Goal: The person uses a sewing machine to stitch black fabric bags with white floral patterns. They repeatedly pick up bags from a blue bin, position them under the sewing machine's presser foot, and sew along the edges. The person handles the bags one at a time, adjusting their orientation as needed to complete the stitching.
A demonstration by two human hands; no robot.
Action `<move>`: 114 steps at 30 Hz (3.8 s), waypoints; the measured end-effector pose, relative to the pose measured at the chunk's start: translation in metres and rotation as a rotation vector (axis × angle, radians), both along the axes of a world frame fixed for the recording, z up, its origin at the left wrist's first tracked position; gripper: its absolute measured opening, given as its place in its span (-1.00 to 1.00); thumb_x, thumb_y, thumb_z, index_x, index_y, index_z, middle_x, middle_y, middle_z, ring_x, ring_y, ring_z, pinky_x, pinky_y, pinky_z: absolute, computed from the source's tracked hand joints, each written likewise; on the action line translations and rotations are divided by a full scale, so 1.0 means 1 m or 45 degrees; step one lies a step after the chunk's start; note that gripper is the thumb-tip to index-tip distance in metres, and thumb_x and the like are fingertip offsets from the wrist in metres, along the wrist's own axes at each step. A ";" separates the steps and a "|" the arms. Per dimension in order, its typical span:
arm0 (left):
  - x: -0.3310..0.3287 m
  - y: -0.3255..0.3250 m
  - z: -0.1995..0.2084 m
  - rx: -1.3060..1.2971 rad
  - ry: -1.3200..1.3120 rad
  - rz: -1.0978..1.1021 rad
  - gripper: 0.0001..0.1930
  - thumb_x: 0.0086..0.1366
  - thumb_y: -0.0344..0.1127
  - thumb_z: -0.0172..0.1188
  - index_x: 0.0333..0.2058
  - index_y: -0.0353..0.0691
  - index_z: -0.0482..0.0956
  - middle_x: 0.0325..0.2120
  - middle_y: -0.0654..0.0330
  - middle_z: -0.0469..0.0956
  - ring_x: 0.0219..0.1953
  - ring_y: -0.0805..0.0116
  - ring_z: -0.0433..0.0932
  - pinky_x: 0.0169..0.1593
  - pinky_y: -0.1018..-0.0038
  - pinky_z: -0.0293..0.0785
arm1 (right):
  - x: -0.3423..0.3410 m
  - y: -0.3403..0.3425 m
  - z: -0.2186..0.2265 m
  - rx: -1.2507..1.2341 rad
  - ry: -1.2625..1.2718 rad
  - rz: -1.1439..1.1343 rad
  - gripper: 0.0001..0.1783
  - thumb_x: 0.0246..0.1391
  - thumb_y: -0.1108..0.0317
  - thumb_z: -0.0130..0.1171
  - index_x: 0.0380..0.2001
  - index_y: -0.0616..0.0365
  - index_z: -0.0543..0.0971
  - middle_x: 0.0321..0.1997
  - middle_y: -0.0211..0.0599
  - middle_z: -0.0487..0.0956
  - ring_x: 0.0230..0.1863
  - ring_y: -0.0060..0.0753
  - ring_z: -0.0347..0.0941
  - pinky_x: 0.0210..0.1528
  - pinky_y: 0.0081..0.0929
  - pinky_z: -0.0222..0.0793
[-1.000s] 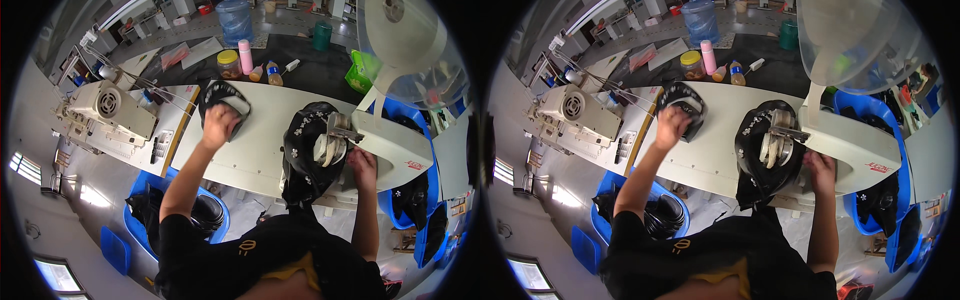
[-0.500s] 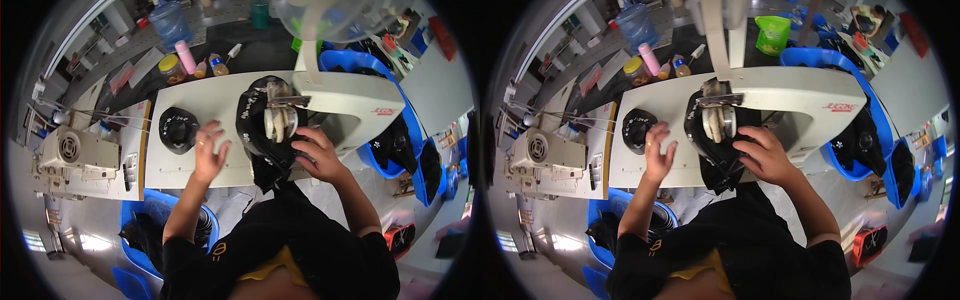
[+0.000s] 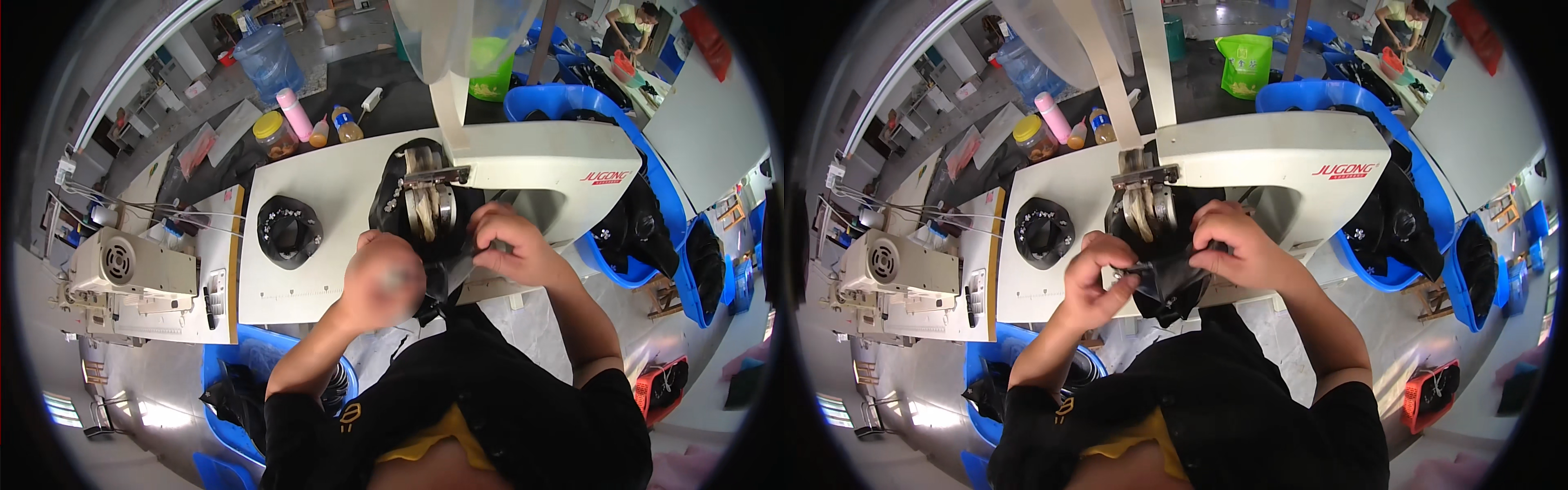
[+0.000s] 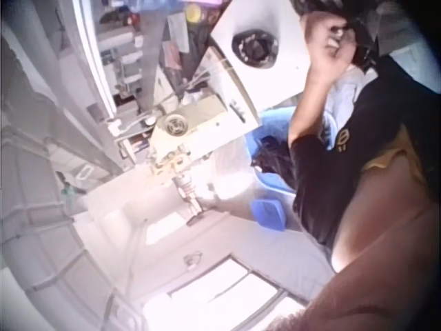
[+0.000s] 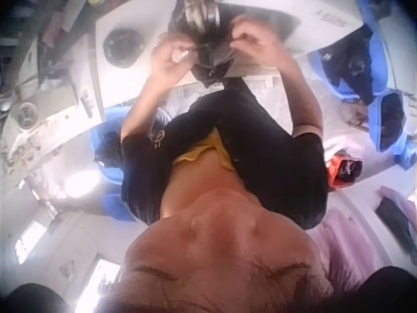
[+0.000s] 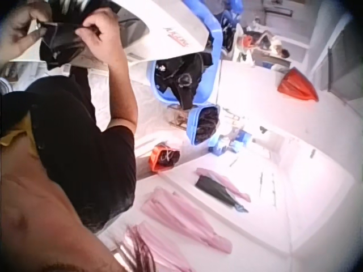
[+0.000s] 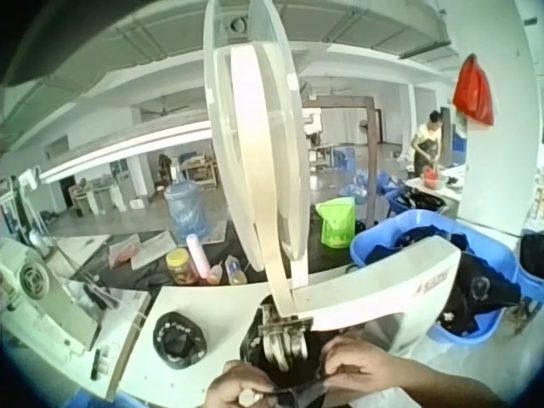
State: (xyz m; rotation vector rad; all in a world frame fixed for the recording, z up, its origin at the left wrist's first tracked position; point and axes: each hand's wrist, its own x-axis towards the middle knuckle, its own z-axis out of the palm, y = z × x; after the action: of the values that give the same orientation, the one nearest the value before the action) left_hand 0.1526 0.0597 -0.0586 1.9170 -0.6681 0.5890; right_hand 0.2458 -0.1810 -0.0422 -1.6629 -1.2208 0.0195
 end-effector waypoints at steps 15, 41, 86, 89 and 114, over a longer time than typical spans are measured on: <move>0.092 0.020 0.021 -0.891 0.559 -0.057 -0.72 0.16 -0.61 0.03 -0.13 -0.24 0.38 -0.31 0.25 0.46 -0.23 0.51 0.42 -0.13 0.61 0.34 | 0.094 0.050 -0.061 1.173 1.204 0.193 -0.65 0.12 0.26 0.03 -0.05 0.18 0.44 -0.11 -0.32 0.52 -0.06 -0.35 0.43 0.04 -0.39 0.32; 0.015 0.171 -0.214 0.384 0.902 1.816 -0.26 0.01 -0.32 0.18 0.22 0.05 0.13 0.28 0.09 -0.08 0.29 0.06 -0.04 0.12 0.03 0.12 | 0.012 -0.009 -0.100 0.223 1.047 -0.509 -0.87 0.07 0.41 0.09 -0.30 0.19 0.48 -0.45 -0.38 0.50 -0.42 -0.57 0.38 -0.33 -0.61 0.28; 0.049 0.223 -0.192 -1.168 0.145 1.617 -0.71 0.22 -0.41 0.14 -0.11 -0.36 0.37 -0.35 0.20 0.41 -0.30 0.41 0.39 -0.19 0.52 0.36 | 0.000 0.006 -0.058 0.029 -0.085 -0.573 -0.70 -0.09 0.56 0.11 -0.20 0.17 0.47 -0.07 -0.12 0.39 -0.11 -0.29 0.37 -0.05 -0.46 0.33; 0.039 0.115 -0.122 -0.802 0.009 0.991 -0.83 0.20 -0.44 0.12 -0.22 -0.31 0.44 -0.32 0.17 0.45 -0.28 0.40 0.41 -0.17 0.52 0.36 | -0.013 0.013 -0.041 -0.080 -0.235 -0.281 -0.59 -0.21 0.55 0.24 -0.16 0.13 0.53 -0.02 -0.13 0.36 -0.12 -0.26 0.37 -0.12 -0.41 0.36; 0.006 -0.001 0.014 0.464 -0.031 -0.022 -0.77 -0.15 -0.31 0.40 -0.51 -0.12 0.50 -0.49 0.34 0.51 -0.37 0.32 0.45 -0.28 0.41 0.24 | -0.001 0.012 -0.007 -0.193 -0.158 0.060 -0.77 -0.14 0.27 0.31 -0.53 0.15 0.49 -0.48 -0.34 0.41 -0.46 -0.28 0.35 -0.43 -0.40 0.23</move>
State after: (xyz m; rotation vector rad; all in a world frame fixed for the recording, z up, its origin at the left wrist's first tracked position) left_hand 0.1588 0.0584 -0.0444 2.2405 -0.8531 0.5052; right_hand 0.2449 -0.1694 -0.0495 -1.7876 -1.3810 0.0397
